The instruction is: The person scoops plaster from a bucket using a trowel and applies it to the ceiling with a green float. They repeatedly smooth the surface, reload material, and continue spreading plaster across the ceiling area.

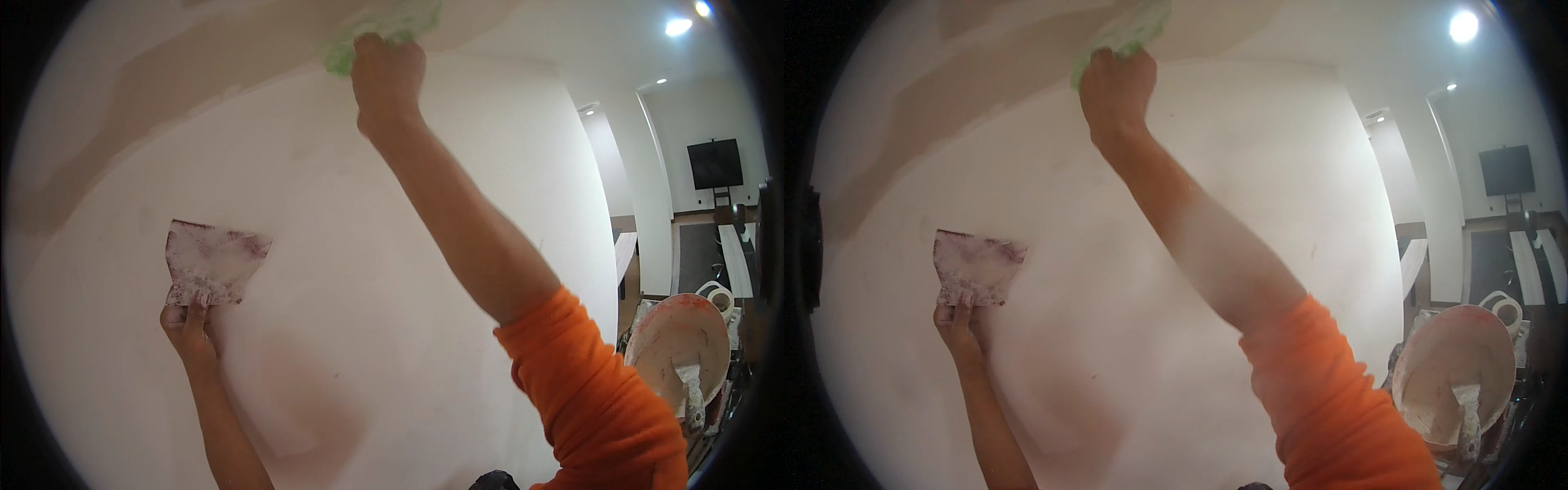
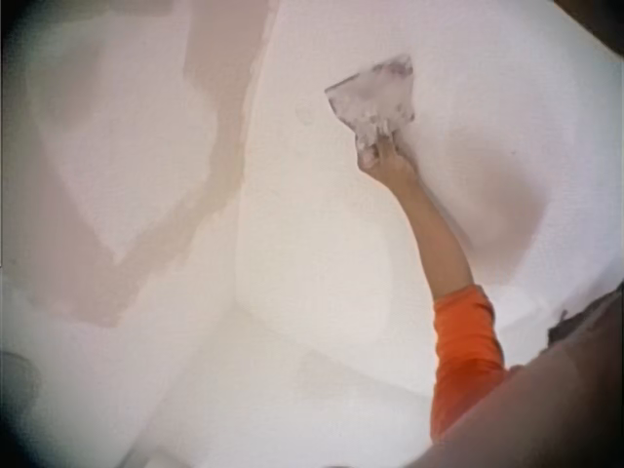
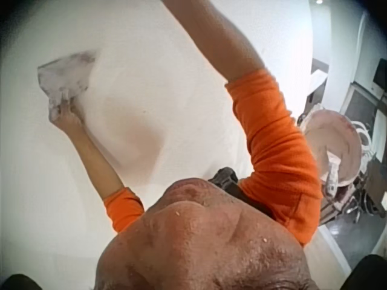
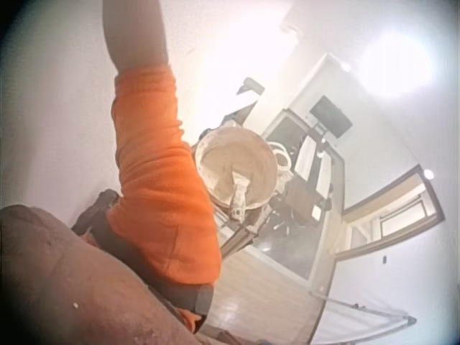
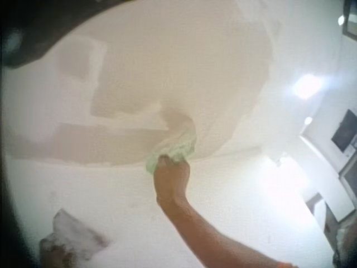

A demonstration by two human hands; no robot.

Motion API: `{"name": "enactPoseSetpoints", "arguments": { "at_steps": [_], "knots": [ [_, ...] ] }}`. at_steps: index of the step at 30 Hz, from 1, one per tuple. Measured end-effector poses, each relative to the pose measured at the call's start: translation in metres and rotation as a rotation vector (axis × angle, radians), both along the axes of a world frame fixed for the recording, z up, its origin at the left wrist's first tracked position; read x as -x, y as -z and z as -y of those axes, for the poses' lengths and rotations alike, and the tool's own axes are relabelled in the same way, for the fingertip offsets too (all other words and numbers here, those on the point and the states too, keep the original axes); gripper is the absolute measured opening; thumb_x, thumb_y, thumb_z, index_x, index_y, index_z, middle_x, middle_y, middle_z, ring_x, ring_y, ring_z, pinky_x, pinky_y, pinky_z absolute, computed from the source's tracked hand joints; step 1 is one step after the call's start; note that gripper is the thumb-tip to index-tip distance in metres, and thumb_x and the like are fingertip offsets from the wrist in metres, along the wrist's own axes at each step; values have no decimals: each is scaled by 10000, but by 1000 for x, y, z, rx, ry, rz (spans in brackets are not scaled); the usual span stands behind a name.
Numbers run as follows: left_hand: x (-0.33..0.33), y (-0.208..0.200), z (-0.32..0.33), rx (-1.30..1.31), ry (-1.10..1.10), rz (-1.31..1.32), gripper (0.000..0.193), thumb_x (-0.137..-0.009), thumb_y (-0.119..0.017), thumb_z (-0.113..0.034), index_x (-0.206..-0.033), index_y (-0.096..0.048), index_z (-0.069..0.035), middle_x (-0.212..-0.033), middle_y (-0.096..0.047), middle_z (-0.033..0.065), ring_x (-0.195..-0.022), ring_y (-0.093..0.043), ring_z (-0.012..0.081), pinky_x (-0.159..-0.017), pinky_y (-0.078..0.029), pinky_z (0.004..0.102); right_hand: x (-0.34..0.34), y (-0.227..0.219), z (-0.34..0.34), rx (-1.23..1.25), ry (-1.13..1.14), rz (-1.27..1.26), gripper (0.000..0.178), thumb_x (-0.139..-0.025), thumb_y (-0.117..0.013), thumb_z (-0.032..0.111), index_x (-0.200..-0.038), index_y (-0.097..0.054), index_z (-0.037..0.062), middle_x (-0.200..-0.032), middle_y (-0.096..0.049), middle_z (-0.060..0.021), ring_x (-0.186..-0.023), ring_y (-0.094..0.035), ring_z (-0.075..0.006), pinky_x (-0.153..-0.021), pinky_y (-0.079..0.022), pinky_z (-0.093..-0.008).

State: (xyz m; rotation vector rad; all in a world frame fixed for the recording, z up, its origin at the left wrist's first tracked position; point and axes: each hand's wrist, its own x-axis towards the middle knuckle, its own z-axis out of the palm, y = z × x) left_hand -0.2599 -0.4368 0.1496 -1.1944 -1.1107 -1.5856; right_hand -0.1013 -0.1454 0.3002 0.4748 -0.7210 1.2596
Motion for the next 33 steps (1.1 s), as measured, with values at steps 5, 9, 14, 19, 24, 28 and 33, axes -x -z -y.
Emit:
{"name": "enactPoseSetpoints", "arguments": {
  "at_steps": [5, 9, 14, 19, 24, 28, 33],
  "knots": [
    [7, -5, 4, 34, 25, -17, 141, -893, -619, -24, -1004, -660, 52, -894, -669, 35, -767, -586, 83, -668, -439, 235, -3, 18, -56, 66, -589, -16, 230, -896, -519, 75, -1065, -506, -80, -1066, -546, -186, -908, -595, -300, -757, -621, -390],
    [8, -8, 2, 66, 79, -44, 139, -891, -614, -5, -1005, -658, 60, -905, -672, 43, -781, -593, 90, -718, -461, 237, -13, -24, -105, 0, -619, -11, 200, -963, -445, 83, -1040, -505, -91, -1065, -552, -206, -950, -599, -336, -892, -612, -442],
    [2, -6, 2, 34, 102, -22, 151, -880, -606, 15, -1012, -653, 72, -909, -673, 49, -797, -603, 99, -750, -475, 245, -135, -56, -99, -77, -953, 55, 437, -1011, -478, 87, -1446, -453, 116, -1381, -546, -186, -1088, -595, -365, -883, -555, -483],
    [-4, -6, -4, 10, 187, -14, 159, -872, -610, 21, -1015, -657, 73, -918, -676, 52, -812, -605, 107, -770, -476, 252, -88, 7, -124, -120, -280, -138, 224, -929, -498, 71, -1112, -544, -49, -1096, -583, -172, -978, -619, -315, -895, -598, -476],
    [-9, -1, -1, -3, 60, 18, 176, -865, -614, 18, -1028, -660, 67, -930, -677, 54, -817, -606, 116, -793, -471, 254, -9, -40, -114, 223, 48, 166, 148, -843, -611, 106, -929, -694, 17, -830, -698, -125, -865, -695, -253, -631, -551, -385],
    [1, 3, 2, 38, 103, 47, 188, -862, -605, 28, -1038, -656, 72, -941, -679, 54, -820, -605, 113, -793, -468, 249, 7, -47, 14, 0, 786, 228, 342, -889, -568, 183, -1039, -585, -124, -1045, -604, -305, -1078, -566, -434, -954, -389, -522],
    [-11, 6, -9, -50, 147, 55, 203, -869, -577, 24, -1053, -643, 82, -948, -673, 58, -840, -603, 113, -798, -466, 252, 24, 32, 43, -99, 474, -17, 389, -904, -580, 143, -1171, -465, -116, -1099, -566, -312, -1074, -533, -486, -926, -401, -551]
  ]
}}
